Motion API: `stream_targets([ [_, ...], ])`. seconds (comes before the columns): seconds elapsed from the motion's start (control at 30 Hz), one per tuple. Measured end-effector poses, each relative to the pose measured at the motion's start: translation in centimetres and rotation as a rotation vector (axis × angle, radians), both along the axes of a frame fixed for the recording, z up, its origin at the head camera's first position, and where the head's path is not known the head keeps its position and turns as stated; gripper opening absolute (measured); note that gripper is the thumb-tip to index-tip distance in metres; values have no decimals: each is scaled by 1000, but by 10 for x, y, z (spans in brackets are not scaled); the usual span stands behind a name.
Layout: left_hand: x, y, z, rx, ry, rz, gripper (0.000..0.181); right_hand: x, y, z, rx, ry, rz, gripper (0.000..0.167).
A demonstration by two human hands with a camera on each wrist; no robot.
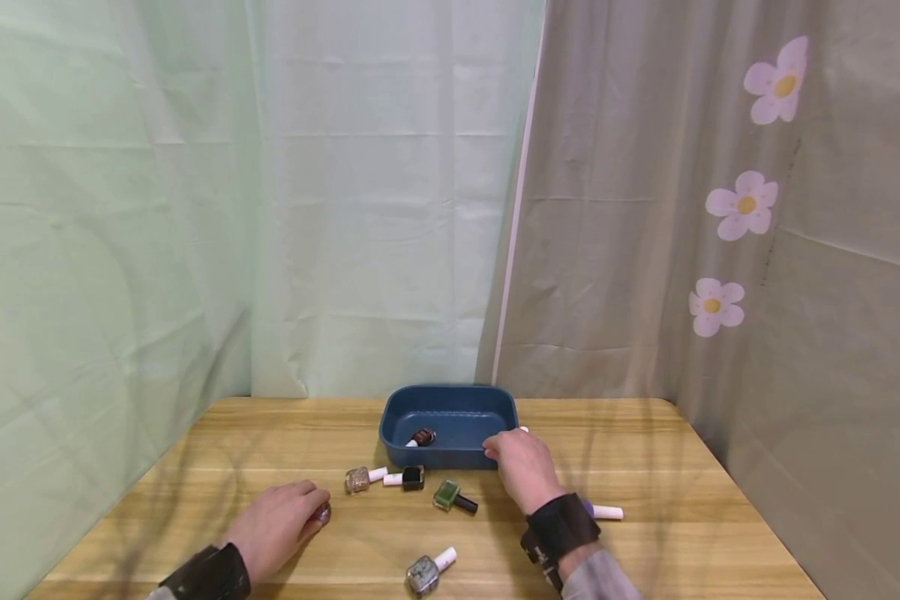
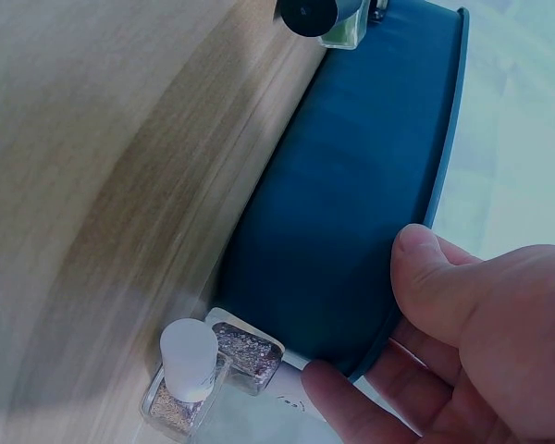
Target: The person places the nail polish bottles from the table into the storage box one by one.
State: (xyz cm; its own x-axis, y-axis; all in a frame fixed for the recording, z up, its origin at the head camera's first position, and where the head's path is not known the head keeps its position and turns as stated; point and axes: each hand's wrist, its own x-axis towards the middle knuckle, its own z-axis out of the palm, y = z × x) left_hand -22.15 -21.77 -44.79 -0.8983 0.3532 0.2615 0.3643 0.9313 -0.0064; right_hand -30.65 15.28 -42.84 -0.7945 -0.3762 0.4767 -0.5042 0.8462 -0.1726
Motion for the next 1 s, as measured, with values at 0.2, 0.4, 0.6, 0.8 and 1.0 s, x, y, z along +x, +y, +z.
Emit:
stream_targets([
  [0.2, 0, -3, 0, 23, 35, -55, 23, 1, 0, 1, 2, 1, 2, 5],
  [0.4, 1, -1, 3, 45, 31, -54, 19, 1, 0, 1, -4, 0, 4, 5],
  [0.6, 2, 7, 9, 58, 4, -14, 17, 2, 0, 2, 2, 2, 3, 5],
  [0.8, 4, 16, 16, 87, -21, 8, 18, 2, 0, 4, 4, 1, 2, 5],
  [1.0, 5, 23, 22, 115, -26, 8, 17, 3, 0, 3, 1, -5, 4, 6],
])
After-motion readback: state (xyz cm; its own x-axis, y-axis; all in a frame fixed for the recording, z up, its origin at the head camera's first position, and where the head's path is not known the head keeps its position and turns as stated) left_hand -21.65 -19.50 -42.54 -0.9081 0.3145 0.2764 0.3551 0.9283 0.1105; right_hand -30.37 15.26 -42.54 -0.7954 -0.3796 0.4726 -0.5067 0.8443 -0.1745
